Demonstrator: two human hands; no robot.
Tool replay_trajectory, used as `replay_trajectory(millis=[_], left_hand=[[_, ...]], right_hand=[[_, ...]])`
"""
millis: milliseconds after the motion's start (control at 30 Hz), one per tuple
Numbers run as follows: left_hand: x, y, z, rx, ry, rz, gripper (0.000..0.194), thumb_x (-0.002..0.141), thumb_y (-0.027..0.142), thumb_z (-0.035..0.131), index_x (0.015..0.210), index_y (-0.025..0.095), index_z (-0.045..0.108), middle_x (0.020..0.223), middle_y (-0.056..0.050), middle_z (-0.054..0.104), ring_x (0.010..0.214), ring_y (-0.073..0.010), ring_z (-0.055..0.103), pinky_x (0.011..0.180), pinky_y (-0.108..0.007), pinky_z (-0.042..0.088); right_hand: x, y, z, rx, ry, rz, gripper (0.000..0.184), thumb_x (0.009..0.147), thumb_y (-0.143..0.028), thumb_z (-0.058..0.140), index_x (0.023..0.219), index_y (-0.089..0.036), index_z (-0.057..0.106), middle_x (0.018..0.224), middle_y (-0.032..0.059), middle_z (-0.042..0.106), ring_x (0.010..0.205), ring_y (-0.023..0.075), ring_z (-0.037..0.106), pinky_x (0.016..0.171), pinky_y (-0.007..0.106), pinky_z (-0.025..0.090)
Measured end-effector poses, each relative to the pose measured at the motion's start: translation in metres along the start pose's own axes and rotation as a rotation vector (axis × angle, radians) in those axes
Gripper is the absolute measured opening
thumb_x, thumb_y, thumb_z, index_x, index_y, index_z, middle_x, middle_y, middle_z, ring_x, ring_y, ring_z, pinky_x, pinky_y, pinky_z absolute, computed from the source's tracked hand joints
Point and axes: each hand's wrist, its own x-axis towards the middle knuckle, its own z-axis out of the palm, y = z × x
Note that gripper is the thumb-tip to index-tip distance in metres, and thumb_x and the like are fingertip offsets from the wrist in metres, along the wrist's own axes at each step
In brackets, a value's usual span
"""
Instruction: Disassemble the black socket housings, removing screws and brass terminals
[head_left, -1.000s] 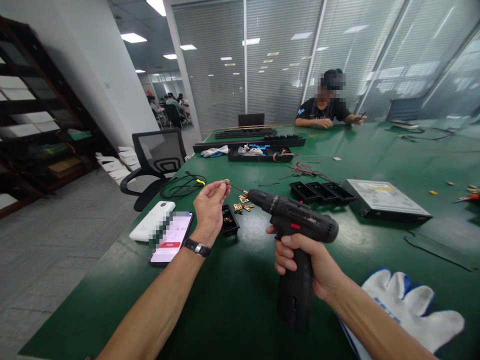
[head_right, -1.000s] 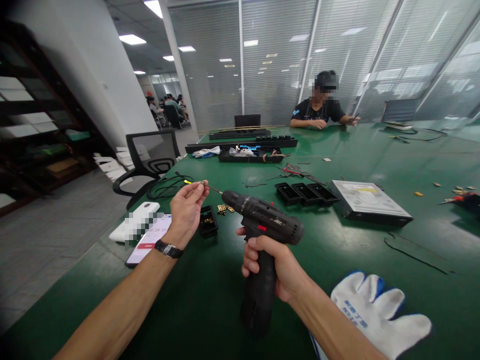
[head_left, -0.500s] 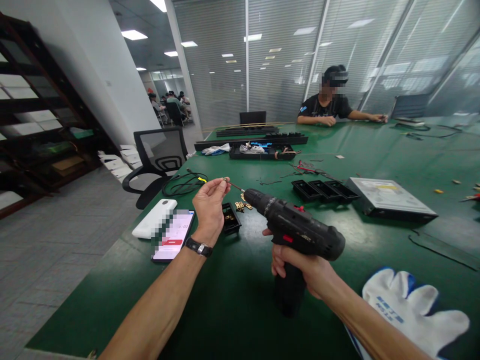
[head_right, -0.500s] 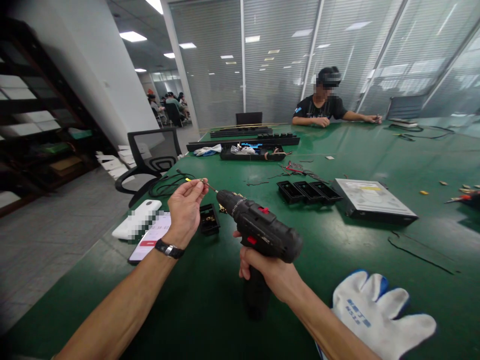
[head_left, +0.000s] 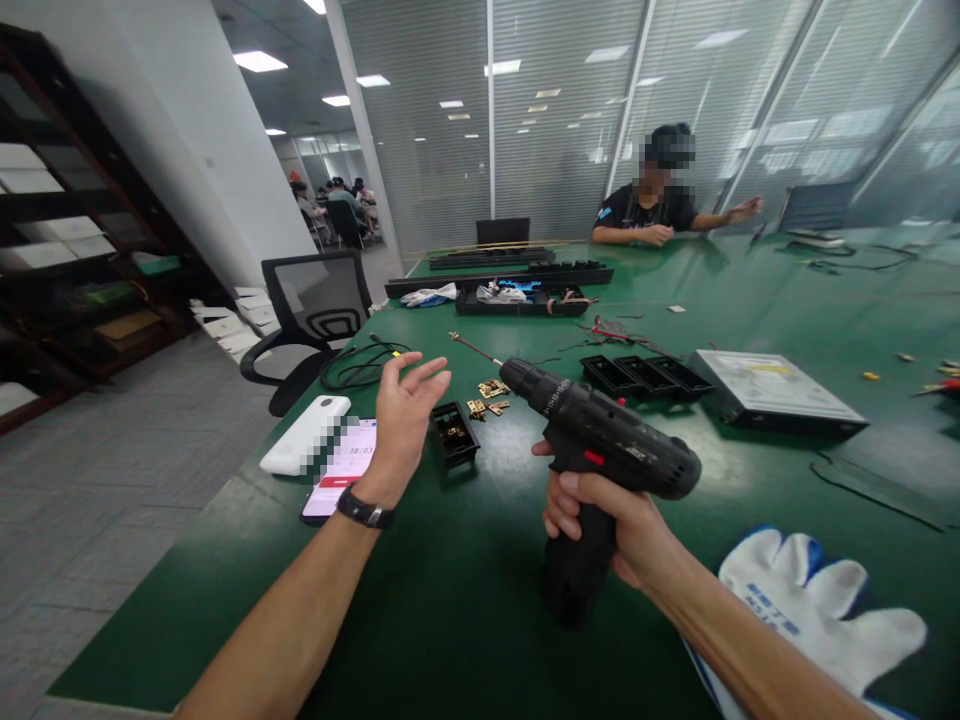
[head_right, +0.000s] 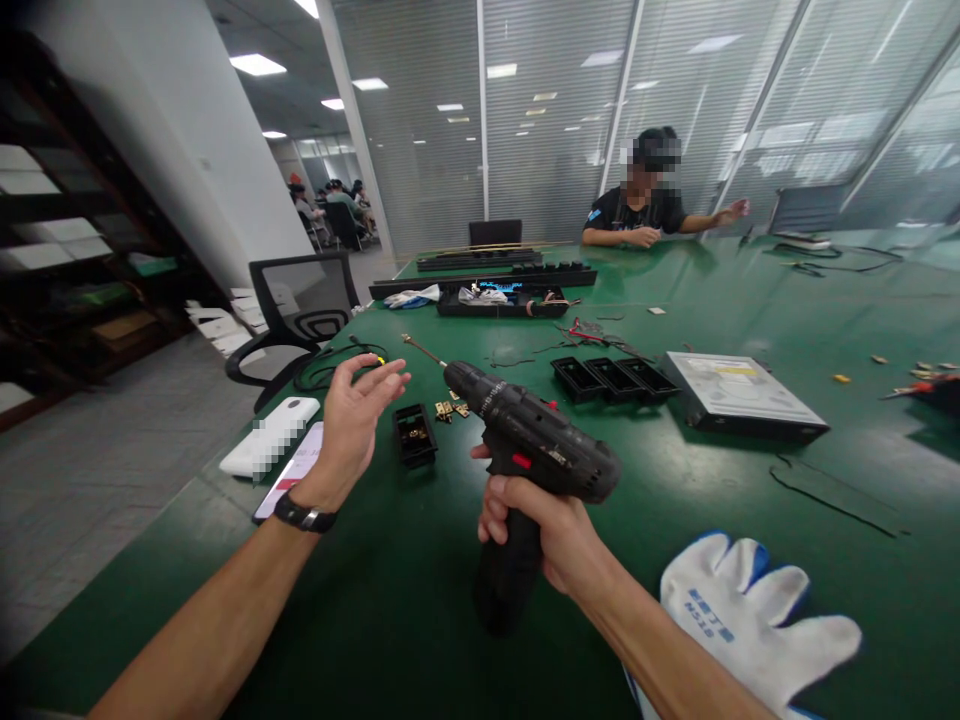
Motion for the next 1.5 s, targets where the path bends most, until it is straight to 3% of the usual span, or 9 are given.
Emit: replay_trajectory(millis=[67,200,267,333,467,633,767,1033,1500], left_hand=[[-0.004,-0.004,-0.018,0.175,-0.085,-0.055,0.067,0.071,0.032,0.091,0.127,0.025,0.055,0.135,-0.015,0.069,0.126,-0.0274,0.067,0.112,-0.046,0.047],[-0.014,-0.018,-0.050,0.633,-0.334,-0.079,0.112,0.053,0.035,0.099,0.151,0.023,0.044,0.164,-0.021,0.039,0.155,-0.0380,0.035,0.128,-0.054,0.023],[-0.016,-0.023,-0.056,0.744,-0.416,-0.074,0.123,0.052,0.038,0.099,0.157,0.022,0.038,0.164,-0.022,0.038,0.154,-0.0404,0.034,0.128,-0.055,0.021],[-0.017,-0.026,-0.056,0.785,-0.455,-0.088,0.126,0.053,0.041,0.098,0.160,0.020,0.033,0.158,-0.023,0.044,0.147,-0.0410,0.044,0.125,-0.056,0.027],[-0.014,-0.028,-0.054,0.854,-0.459,-0.008,0.124,0.057,0.041,0.095,0.161,0.021,0.032,0.151,-0.021,0.049,0.140,-0.0404,0.050,0.121,-0.056,0.034],[-0.005,-0.021,-0.062,1.097,-0.409,0.334,0.111,0.065,0.035,0.089,0.159,0.024,0.030,0.158,-0.017,0.041,0.148,-0.0400,0.039,0.125,-0.057,0.030],[0.001,-0.005,-0.066,1.197,-0.354,0.489,0.105,0.073,0.024,0.081,0.160,0.025,0.023,0.159,-0.015,0.037,0.152,-0.0353,0.035,0.127,-0.056,0.031],[-0.005,0.021,-0.058,1.262,-0.272,0.648,0.102,0.075,0.014,0.078,0.160,0.027,0.023,0.159,-0.014,0.036,0.149,-0.0342,0.038,0.126,-0.055,0.035],[-0.013,0.031,-0.049,1.323,-0.302,0.712,0.101,0.076,0.012,0.076,0.161,0.026,0.023,0.158,-0.015,0.038,0.148,-0.0355,0.038,0.124,-0.057,0.037]], right_hand=[[0.000,-0.002,-0.001,0.003,0.006,0.000,0.034,0.089,-0.021,0.070,0.122,-0.018,0.070,0.066,-0.0036,0.053,0.054,0.0131,0.048,0.063,0.034,0.051],[0.000,-0.004,-0.002,-0.031,0.006,0.004,0.033,0.089,-0.020,0.068,0.121,-0.018,0.071,0.066,-0.0039,0.053,0.053,0.0133,0.048,0.063,0.035,0.051],[0.000,-0.004,-0.002,-0.055,0.007,0.017,0.034,0.089,-0.019,0.067,0.122,-0.018,0.071,0.065,-0.0038,0.053,0.054,0.0135,0.048,0.063,0.035,0.051],[-0.001,-0.004,-0.002,-0.073,0.007,0.026,0.035,0.089,-0.018,0.066,0.123,-0.017,0.070,0.065,-0.0036,0.053,0.054,0.0137,0.049,0.063,0.035,0.051],[-0.001,-0.005,-0.003,-0.114,-0.013,0.054,0.036,0.089,-0.020,0.067,0.125,-0.017,0.069,0.066,-0.0035,0.054,0.054,0.0134,0.050,0.063,0.035,0.051],[-0.003,-0.008,-0.007,-0.257,-0.024,0.060,0.037,0.089,-0.023,0.068,0.125,-0.015,0.068,0.066,-0.0034,0.056,0.053,0.0143,0.052,0.063,0.037,0.051],[-0.006,-0.012,-0.009,-0.411,-0.044,0.096,0.039,0.093,-0.028,0.066,0.129,-0.014,0.063,0.064,-0.0030,0.059,0.057,0.0165,0.058,0.067,0.038,0.051],[-0.011,-0.008,-0.002,-0.559,-0.068,0.163,0.043,0.094,-0.031,0.066,0.133,-0.015,0.057,0.065,-0.0040,0.061,0.058,0.0166,0.059,0.068,0.039,0.053],[-0.013,-0.005,0.000,-0.595,-0.046,0.154,0.046,0.095,-0.033,0.065,0.135,-0.013,0.056,0.065,-0.0031,0.061,0.058,0.0159,0.058,0.064,0.036,0.049]])
